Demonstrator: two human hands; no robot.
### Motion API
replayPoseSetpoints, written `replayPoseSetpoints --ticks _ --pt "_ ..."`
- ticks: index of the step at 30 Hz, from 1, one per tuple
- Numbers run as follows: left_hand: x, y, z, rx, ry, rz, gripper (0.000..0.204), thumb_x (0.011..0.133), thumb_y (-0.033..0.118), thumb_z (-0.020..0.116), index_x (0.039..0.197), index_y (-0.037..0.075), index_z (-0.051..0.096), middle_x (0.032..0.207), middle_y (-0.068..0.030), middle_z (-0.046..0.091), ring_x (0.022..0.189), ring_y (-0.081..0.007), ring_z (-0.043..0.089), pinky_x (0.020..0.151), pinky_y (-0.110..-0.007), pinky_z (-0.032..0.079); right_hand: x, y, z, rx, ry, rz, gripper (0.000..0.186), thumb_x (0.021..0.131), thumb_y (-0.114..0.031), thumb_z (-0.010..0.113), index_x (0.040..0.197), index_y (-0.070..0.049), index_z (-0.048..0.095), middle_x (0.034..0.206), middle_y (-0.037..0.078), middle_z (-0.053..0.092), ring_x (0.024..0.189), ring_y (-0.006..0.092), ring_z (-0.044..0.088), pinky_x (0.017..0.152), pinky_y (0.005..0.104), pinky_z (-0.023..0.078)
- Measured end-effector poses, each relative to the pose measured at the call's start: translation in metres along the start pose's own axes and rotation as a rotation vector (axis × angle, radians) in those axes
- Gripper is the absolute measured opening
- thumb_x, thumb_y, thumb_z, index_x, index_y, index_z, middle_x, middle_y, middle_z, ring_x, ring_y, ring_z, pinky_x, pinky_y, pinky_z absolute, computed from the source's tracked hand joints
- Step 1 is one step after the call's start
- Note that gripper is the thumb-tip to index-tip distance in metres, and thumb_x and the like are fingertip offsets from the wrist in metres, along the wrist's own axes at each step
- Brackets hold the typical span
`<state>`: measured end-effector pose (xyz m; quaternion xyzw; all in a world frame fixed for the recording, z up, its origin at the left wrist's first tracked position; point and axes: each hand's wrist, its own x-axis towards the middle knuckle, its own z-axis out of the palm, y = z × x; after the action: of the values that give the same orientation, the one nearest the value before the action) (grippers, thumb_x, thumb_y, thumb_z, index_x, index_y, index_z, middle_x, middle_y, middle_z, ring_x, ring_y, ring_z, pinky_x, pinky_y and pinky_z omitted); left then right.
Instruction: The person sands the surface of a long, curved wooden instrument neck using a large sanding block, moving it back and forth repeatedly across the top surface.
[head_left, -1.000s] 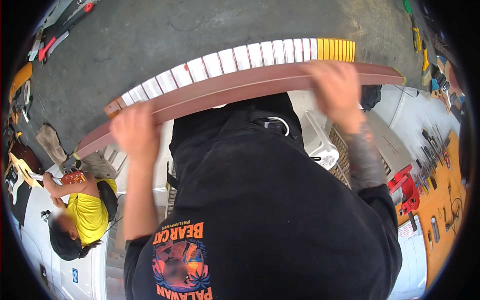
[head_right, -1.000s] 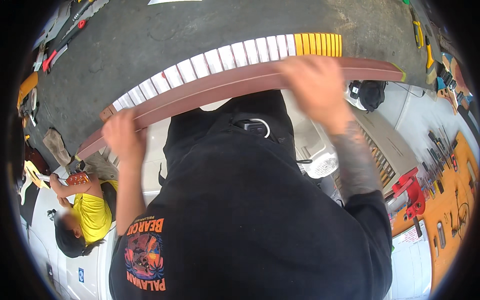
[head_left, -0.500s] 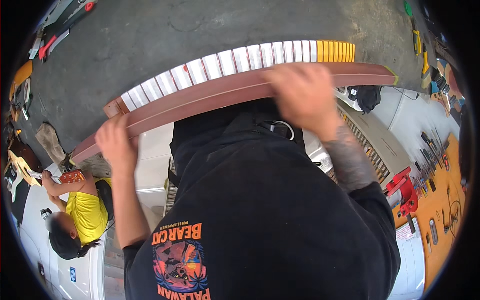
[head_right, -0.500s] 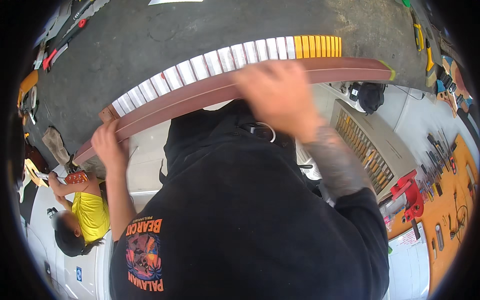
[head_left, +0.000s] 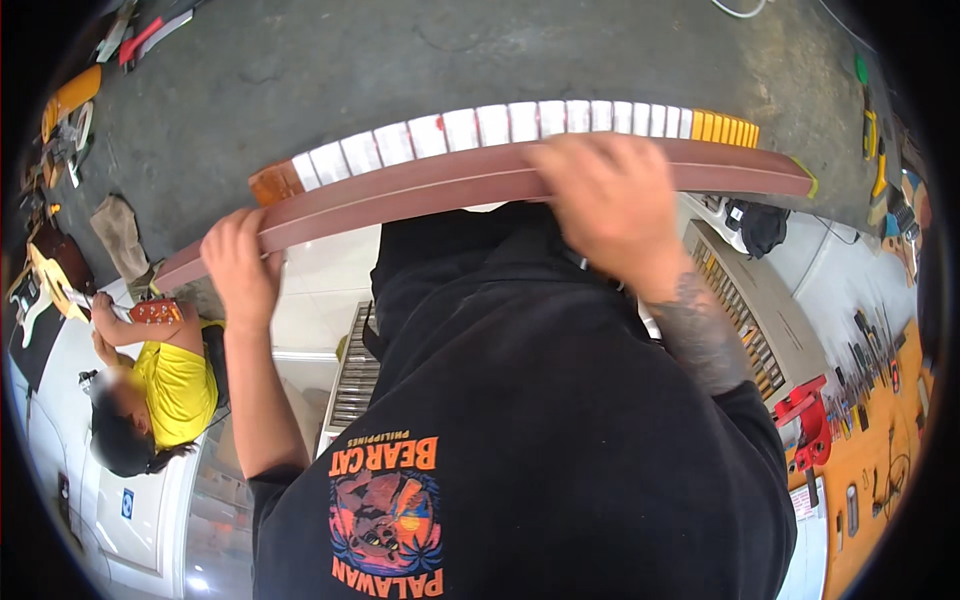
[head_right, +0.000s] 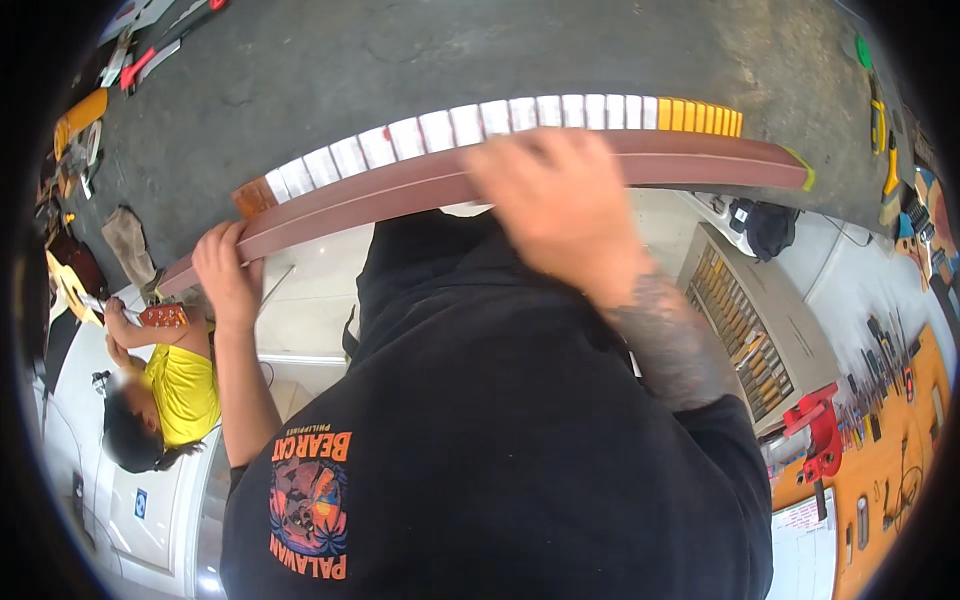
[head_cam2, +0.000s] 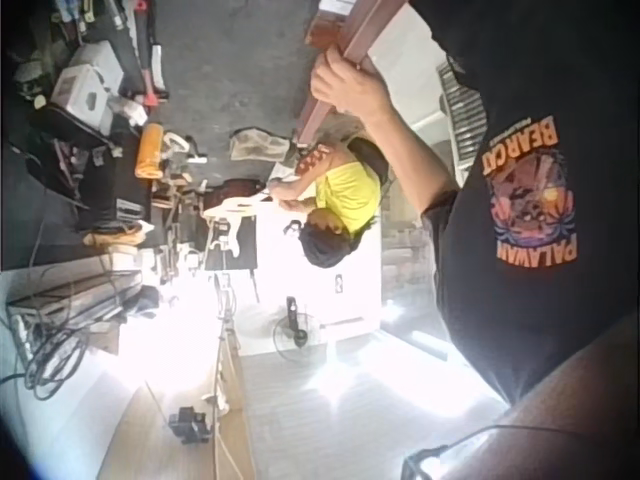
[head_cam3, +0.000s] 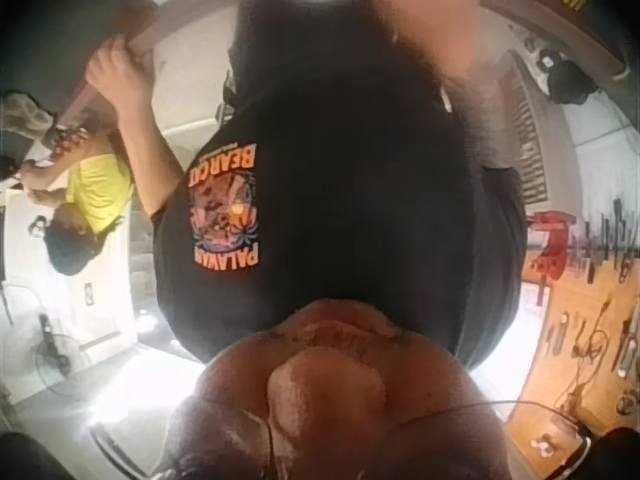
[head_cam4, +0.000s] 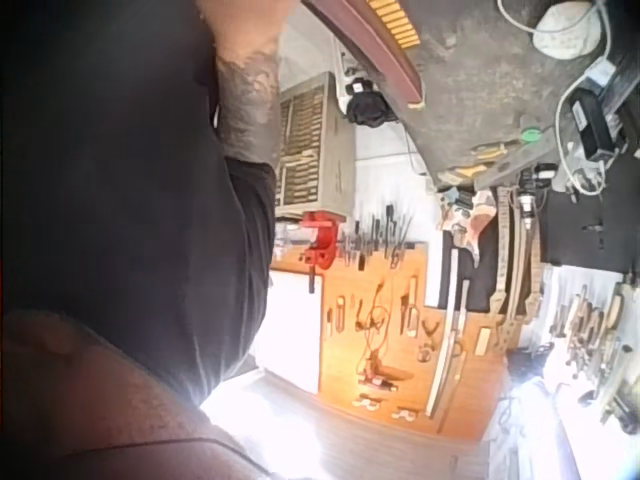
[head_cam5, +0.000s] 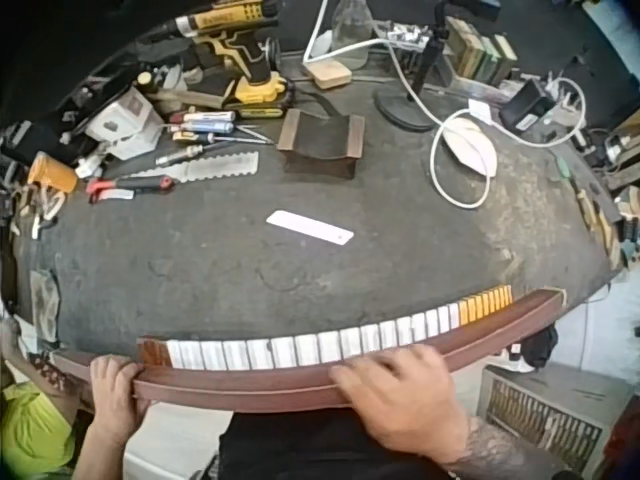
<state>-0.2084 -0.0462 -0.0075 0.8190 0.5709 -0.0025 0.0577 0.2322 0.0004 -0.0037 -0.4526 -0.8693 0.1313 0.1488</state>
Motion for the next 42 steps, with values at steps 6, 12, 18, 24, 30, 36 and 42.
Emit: replayPoseSetpoints --ticks 6,12,18,24,30,36,42 --pt "0.090 0.165 0.010 -0.063 0.022 0.098 0.031 0.082 0.021 0.069 0.113 0.019 0.064 0.105 0.0012 0.064 0.101 -0.0206 0.062 0.091 -0.043 0.044 -0.099 0.140 -0.077 -0.135 -0.126 0.067 0.055 0.073 0.006 0.066 0.127 -0.006 0.069 0.123 0.013 0.072 0.114 0.0349 0.066 0.101 0.0474 0.049" --pt "0.054 0.094 0.014 -0.011 0.071 0.066 0.050 0.072 0.021 0.080 0.120 0.020 0.066 0.114 0.0003 0.067 0.105 -0.0238 0.063 0.090 -0.045 0.044 -0.055 0.074 -0.044 -0.075 -0.097 0.003 0.048 0.077 0.000 0.068 0.124 -0.008 0.070 0.114 0.009 0.075 0.107 0.0298 0.070 0.091 0.0450 0.051" --pt "0.002 -0.034 -0.002 -0.004 -0.005 0.065 0.065 0.064 0.008 0.085 0.125 0.010 0.064 0.121 -0.0111 0.067 0.114 -0.0353 0.062 0.098 -0.049 0.046 0.009 -0.025 0.011 0.015 -0.021 0.018 0.043 0.083 -0.010 0.065 0.126 -0.011 0.067 0.112 0.003 0.070 0.099 0.0239 0.066 0.087 0.0423 0.050" --pt "0.078 0.147 0.006 -0.092 -0.005 0.094 0.062 0.066 0.019 0.088 0.123 0.015 0.064 0.117 -0.0047 0.067 0.111 -0.0261 0.064 0.093 -0.045 0.045 -0.078 0.111 -0.070 -0.104 -0.114 0.036 0.051 0.075 0.004 0.066 0.124 -0.008 0.070 0.117 0.008 0.075 0.110 0.0294 0.068 0.089 0.0451 0.050" --pt "0.027 0.047 0.015 0.005 -0.033 0.057 0.056 0.072 0.017 0.081 0.127 0.014 0.068 0.121 -0.0075 0.070 0.115 -0.0320 0.064 0.097 -0.049 0.045 -0.040 0.043 -0.019 -0.021 0.015 -0.028 0.040 0.080 -0.004 0.067 0.119 -0.010 0.070 0.107 0.004 0.073 0.095 0.0247 0.070 0.081 0.0429 0.050" --pt "-0.009 -0.018 0.004 0.032 -0.102 0.051 0.058 0.074 0.009 0.079 0.130 0.007 0.063 0.122 -0.0143 0.066 0.118 -0.0368 0.061 0.103 -0.052 0.044 -0.009 -0.004 0.011 0.023 0.065 -0.023 0.035 0.087 -0.018 0.063 0.121 -0.011 0.068 0.110 -0.001 0.070 0.098 0.0196 0.066 0.078 0.0392 0.048" --pt "0.100 0.193 0.010 -0.053 0.043 0.154 0.034 0.084 0.024 0.072 0.116 0.015 0.064 0.109 -0.0019 0.066 0.106 -0.0212 0.064 0.091 -0.042 0.046 -0.097 0.152 -0.085 -0.149 -0.072 0.028 0.045 0.077 0.004 0.066 0.120 -0.008 0.069 0.114 0.008 0.074 0.108 0.0303 0.067 0.093 0.0442 0.048"
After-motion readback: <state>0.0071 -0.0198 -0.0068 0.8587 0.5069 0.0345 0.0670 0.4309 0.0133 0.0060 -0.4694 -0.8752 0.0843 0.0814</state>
